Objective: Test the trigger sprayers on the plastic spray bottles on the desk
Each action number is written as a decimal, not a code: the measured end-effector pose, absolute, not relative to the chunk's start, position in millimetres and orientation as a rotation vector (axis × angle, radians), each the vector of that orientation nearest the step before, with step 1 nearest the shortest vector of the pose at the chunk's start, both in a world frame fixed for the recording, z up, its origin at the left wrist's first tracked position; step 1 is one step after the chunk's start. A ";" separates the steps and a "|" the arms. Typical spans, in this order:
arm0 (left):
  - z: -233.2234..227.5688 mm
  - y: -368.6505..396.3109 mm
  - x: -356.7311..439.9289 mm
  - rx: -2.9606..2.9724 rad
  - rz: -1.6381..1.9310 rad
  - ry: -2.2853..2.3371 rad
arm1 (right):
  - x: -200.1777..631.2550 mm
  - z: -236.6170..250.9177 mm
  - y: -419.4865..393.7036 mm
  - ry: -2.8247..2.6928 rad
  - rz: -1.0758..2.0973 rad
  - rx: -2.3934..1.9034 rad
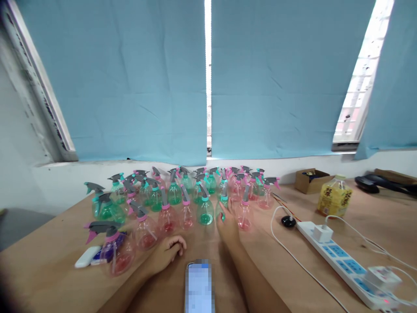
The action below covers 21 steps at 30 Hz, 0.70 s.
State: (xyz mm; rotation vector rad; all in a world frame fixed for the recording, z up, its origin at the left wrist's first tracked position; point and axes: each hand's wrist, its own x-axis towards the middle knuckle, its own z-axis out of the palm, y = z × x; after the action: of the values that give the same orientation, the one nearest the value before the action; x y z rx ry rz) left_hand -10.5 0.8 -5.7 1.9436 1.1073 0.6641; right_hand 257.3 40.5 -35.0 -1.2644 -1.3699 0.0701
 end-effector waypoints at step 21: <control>-7.2 2.1 -11.5 1.980 0.651 1.103 | 295.7 9.2 14.7 -1.175 -0.533 -1.138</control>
State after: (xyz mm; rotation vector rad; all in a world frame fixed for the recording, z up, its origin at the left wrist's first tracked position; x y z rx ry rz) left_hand -11.5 2.1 -7.2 1.9800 1.1028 0.6510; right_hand 295.7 14.7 9.2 -1.1379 -1.1750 -0.5329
